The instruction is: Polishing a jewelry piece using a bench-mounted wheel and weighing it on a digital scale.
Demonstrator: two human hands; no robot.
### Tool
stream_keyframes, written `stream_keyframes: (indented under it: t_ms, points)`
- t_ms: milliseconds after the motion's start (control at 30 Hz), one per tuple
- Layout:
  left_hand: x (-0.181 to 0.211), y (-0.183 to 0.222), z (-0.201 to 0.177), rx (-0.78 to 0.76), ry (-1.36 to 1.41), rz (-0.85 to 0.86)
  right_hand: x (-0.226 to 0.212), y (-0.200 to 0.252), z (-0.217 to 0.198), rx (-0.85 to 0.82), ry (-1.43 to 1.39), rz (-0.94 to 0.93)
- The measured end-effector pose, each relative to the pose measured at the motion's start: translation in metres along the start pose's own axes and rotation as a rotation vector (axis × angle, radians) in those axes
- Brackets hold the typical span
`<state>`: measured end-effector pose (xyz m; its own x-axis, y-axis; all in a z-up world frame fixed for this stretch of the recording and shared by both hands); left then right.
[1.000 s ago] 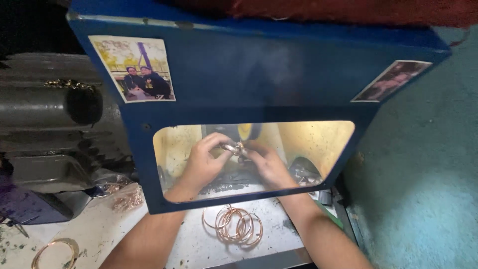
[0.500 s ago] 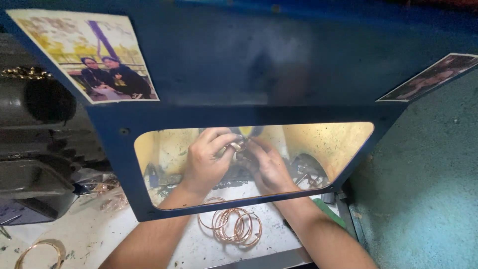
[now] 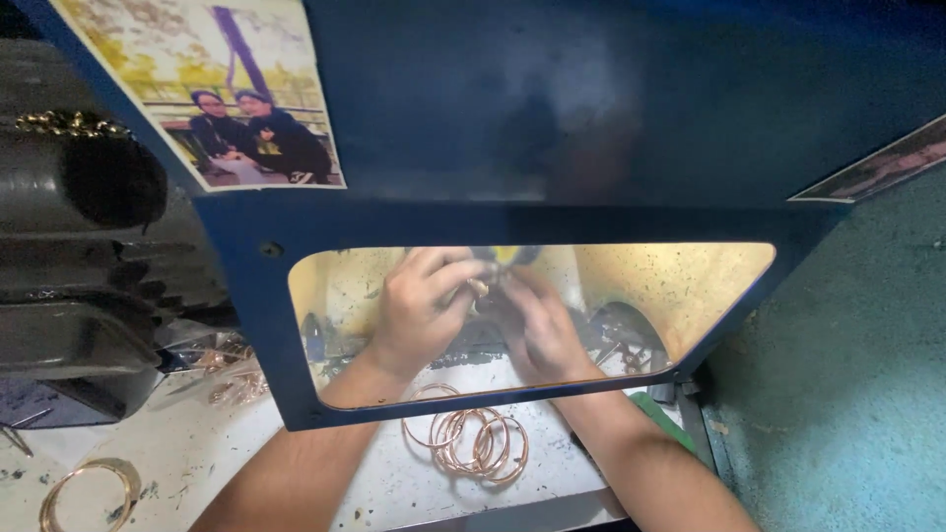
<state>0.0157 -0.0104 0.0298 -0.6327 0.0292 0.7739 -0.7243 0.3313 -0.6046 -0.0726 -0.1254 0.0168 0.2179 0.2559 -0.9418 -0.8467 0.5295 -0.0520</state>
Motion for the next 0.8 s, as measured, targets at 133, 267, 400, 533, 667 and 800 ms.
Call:
stream_keyframes:
  t_ms: [133,267,400,533,667,800]
  points:
    - [0.011,0.002,-0.007,0.047,-0.013,0.179,-0.005,0.002,-0.015,-0.212,0.306,-0.213]
    - [-0.002,-0.001,0.003,-0.026,0.01,-0.001,0.009,0.002,-0.006,0.032,-0.011,-0.035]
    - [-0.008,0.0,0.002,-0.034,-0.054,-0.061,0.014,-0.002,-0.003,0.074,-0.095,0.052]
    - [-0.005,-0.001,0.002,-0.057,-0.026,-0.08,0.025,-0.003,-0.014,0.06,-0.149,0.026]
    - [-0.01,-0.001,0.0,-0.047,0.01,-0.034,0.014,-0.003,-0.003,-0.024,-0.093,-0.054]
    - [0.01,-0.001,-0.009,-0.017,0.07,0.09,0.01,0.003,-0.031,-0.234,0.369,-0.323]
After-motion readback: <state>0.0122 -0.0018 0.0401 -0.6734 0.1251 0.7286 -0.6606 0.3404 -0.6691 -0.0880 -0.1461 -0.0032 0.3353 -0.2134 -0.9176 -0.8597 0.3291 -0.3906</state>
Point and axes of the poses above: each hand's wrist, its own y-axis away from the middle knuckle, its own z-axis out of the palm, x = y × z, the point moved 3 cm from there along -y, towards the middle knuckle, and after that the axes turned 13 degrees about -z, right-handed, at the moved point
